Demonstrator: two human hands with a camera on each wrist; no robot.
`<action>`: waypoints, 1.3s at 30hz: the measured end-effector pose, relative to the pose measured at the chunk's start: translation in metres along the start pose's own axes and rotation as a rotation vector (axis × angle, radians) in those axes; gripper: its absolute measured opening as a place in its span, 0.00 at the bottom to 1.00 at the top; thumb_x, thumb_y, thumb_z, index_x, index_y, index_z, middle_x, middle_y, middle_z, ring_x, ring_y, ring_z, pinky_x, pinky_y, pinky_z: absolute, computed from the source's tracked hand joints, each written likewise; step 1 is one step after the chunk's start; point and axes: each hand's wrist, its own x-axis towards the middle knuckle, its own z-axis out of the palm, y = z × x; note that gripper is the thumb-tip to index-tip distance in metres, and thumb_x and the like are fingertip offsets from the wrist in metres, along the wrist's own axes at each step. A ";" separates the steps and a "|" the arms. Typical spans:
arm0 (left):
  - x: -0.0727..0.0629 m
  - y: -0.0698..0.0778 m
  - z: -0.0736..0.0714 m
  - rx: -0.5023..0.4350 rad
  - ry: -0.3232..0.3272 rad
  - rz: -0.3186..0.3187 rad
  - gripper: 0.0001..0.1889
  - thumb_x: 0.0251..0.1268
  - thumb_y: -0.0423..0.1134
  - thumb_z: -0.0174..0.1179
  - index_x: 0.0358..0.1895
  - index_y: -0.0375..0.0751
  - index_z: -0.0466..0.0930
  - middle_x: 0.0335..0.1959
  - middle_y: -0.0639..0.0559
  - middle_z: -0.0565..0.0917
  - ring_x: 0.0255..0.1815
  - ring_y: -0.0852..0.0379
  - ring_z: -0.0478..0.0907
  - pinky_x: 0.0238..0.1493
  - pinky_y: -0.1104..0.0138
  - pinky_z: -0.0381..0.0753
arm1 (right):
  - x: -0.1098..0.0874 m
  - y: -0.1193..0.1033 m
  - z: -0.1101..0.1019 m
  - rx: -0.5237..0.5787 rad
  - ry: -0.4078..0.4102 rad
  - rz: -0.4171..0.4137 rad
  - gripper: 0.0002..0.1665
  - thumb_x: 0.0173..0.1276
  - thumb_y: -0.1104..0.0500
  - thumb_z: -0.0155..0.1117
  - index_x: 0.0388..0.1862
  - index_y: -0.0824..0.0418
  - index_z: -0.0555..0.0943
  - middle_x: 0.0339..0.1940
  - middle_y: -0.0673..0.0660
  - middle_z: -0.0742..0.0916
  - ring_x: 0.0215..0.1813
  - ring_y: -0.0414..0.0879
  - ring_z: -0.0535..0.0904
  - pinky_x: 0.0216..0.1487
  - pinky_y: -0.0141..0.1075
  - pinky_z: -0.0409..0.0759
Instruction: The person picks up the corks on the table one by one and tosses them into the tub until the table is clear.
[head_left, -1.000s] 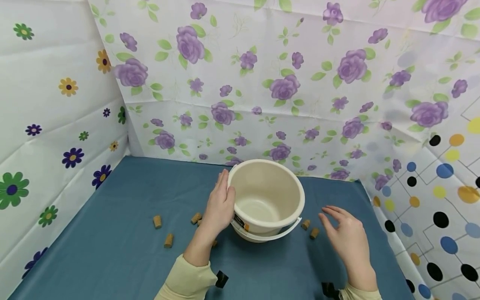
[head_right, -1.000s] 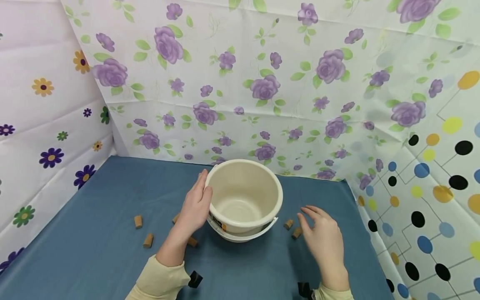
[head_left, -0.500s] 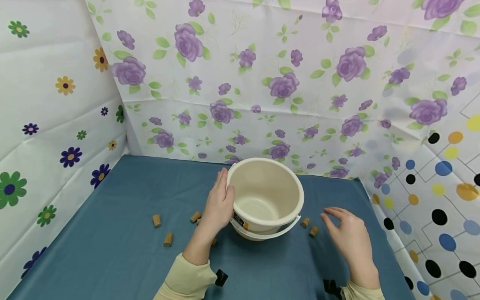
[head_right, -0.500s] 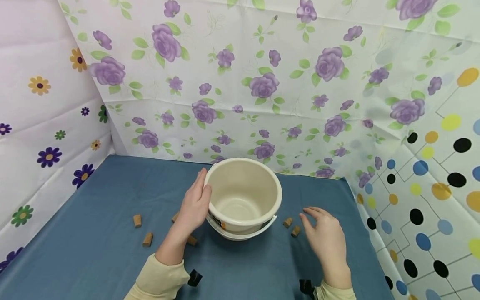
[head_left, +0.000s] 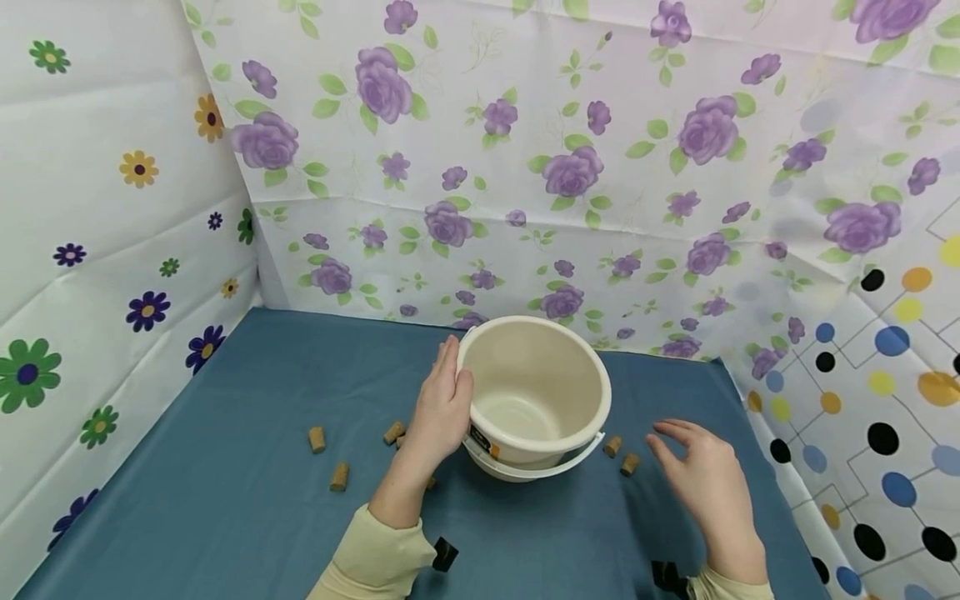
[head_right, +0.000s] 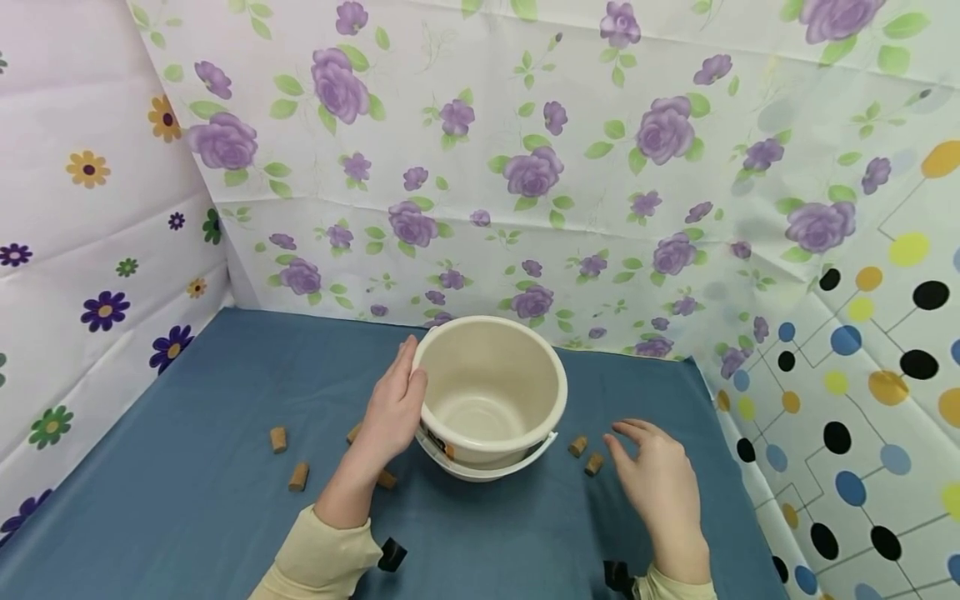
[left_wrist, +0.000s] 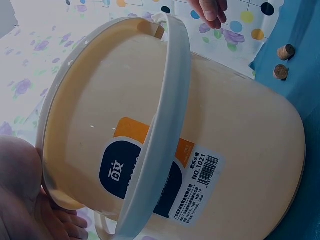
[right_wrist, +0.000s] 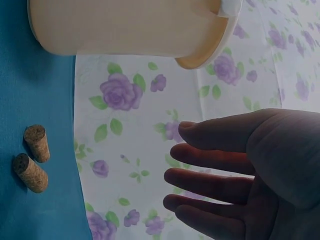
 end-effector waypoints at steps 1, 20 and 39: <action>0.000 0.000 0.000 0.001 0.001 0.000 0.31 0.91 0.43 0.40 0.87 0.36 0.48 0.88 0.44 0.49 0.89 0.48 0.40 0.84 0.44 0.45 | 0.000 0.000 0.000 -0.001 -0.008 0.007 0.22 0.76 0.51 0.73 0.60 0.65 0.89 0.65 0.70 0.85 0.46 0.63 0.89 0.28 0.45 0.84; -0.001 -0.002 0.000 0.012 -0.002 0.010 0.31 0.91 0.42 0.41 0.87 0.34 0.49 0.88 0.44 0.49 0.89 0.47 0.40 0.84 0.43 0.46 | 0.003 0.013 0.019 -0.020 -0.197 0.107 0.24 0.76 0.50 0.73 0.59 0.67 0.89 0.71 0.73 0.80 0.56 0.69 0.86 0.41 0.56 0.88; 0.001 -0.002 -0.001 0.007 -0.003 0.012 0.31 0.91 0.42 0.41 0.87 0.35 0.49 0.88 0.43 0.49 0.89 0.47 0.40 0.84 0.43 0.46 | 0.009 0.020 0.035 0.036 -0.297 0.166 0.18 0.77 0.53 0.71 0.55 0.63 0.91 0.47 0.63 0.92 0.35 0.48 0.88 0.32 0.48 0.86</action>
